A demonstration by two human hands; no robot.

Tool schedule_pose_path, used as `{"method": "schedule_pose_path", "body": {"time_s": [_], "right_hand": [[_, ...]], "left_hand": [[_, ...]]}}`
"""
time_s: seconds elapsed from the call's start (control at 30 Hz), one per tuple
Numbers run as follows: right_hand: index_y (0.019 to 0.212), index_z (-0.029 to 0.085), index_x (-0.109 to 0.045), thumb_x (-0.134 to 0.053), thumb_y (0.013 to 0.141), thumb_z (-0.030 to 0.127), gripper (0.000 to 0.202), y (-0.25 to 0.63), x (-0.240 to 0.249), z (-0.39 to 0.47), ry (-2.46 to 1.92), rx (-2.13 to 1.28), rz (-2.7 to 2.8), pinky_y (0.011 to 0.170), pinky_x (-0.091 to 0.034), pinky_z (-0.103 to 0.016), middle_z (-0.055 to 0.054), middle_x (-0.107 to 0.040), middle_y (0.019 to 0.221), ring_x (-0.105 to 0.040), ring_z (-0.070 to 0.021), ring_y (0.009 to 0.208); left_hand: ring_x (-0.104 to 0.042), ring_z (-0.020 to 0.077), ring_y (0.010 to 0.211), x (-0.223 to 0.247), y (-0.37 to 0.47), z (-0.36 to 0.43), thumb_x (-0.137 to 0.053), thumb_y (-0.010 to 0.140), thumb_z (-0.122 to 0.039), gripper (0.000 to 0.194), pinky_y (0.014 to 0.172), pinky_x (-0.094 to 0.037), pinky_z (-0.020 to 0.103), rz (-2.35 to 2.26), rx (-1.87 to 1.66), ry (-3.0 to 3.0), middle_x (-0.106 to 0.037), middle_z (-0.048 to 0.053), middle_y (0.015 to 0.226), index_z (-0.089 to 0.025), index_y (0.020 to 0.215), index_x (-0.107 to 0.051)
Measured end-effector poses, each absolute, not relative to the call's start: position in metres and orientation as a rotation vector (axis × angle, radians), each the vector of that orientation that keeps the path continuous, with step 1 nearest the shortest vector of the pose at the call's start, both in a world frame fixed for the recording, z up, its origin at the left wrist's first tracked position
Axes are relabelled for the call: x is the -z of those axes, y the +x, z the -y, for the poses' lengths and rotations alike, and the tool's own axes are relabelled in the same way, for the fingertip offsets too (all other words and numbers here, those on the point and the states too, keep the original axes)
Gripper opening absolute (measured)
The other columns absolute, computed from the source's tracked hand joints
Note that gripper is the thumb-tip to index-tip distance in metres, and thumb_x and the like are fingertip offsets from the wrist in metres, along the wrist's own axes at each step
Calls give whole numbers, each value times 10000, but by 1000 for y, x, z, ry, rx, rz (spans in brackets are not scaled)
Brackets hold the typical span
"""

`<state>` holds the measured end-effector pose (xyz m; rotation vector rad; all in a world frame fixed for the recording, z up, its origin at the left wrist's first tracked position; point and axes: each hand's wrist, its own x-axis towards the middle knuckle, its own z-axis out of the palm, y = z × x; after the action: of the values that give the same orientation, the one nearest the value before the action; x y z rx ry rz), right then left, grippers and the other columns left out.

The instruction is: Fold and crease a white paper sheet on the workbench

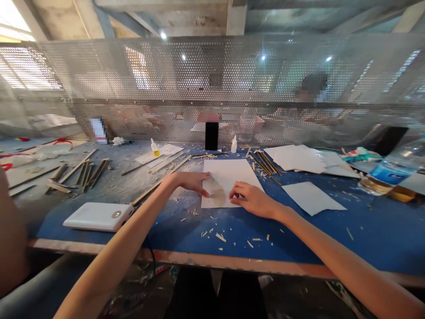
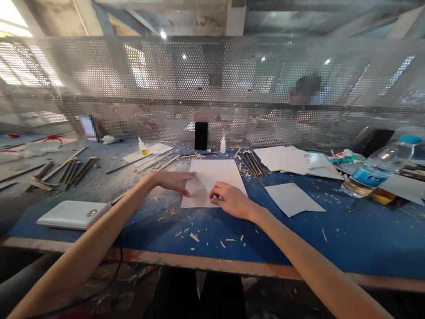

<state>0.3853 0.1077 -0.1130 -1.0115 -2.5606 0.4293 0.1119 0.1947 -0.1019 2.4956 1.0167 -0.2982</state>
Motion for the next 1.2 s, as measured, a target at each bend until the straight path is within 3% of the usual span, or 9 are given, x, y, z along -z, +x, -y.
{"method": "schedule_pose_path", "body": {"time_s": [0.17,0.4,0.6,0.87,0.97,1.2], "right_hand": [[917,200,-641,-522,963,329,182,386,115,-112,-1070,-329,2500,810,-432,-321,-55,-604,963,-576,-197,902],[929,204,-636,-540,952,330,161,386,113,-109,-1028,-443,2515,791,-437,-299,-46,-612,959,-580,-182,878],[908,206,-636,-561,936,313,134,386,114,-110,-1037,-465,2518,771,-439,-297,-37,-609,917,-574,-178,854],[897,190,-628,-560,940,280,121,388,112,-109,-1084,-363,2522,792,-427,-301,-46,-604,941,-571,-181,876],[913,194,-622,-576,933,277,97,387,111,-106,-1045,-467,2545,761,-431,-274,-33,-604,933,-571,-161,843],[901,187,-629,-576,929,260,94,387,112,-107,-1090,-367,2525,767,-424,-282,-37,-607,925,-573,-166,840]], "left_hand": [[-163,344,1431,103,111,-196,-606,714,-740,1095,1145,-158,435,-1007,288,2508,-139,115,1581,-205,1549,-142],[-165,344,1430,104,112,-196,-602,695,-755,1097,1151,-164,410,-1017,301,2508,-160,88,1584,-210,1544,-171],[-155,336,1434,102,112,-194,-600,695,-762,1151,1157,-143,386,-1058,316,2489,-113,141,1583,-129,1543,-147],[-152,335,1435,103,112,-195,-600,702,-761,1152,1158,-138,383,-1044,317,2496,-100,146,1582,-126,1542,-136],[-167,343,1430,103,112,-193,-605,708,-755,1129,1152,-159,396,-1059,308,2502,-116,141,1581,-143,1542,-151],[-177,363,1423,106,111,-196,-622,709,-731,1095,1146,-175,429,-1018,265,2509,-168,116,1578,-180,1542,-173]]}}
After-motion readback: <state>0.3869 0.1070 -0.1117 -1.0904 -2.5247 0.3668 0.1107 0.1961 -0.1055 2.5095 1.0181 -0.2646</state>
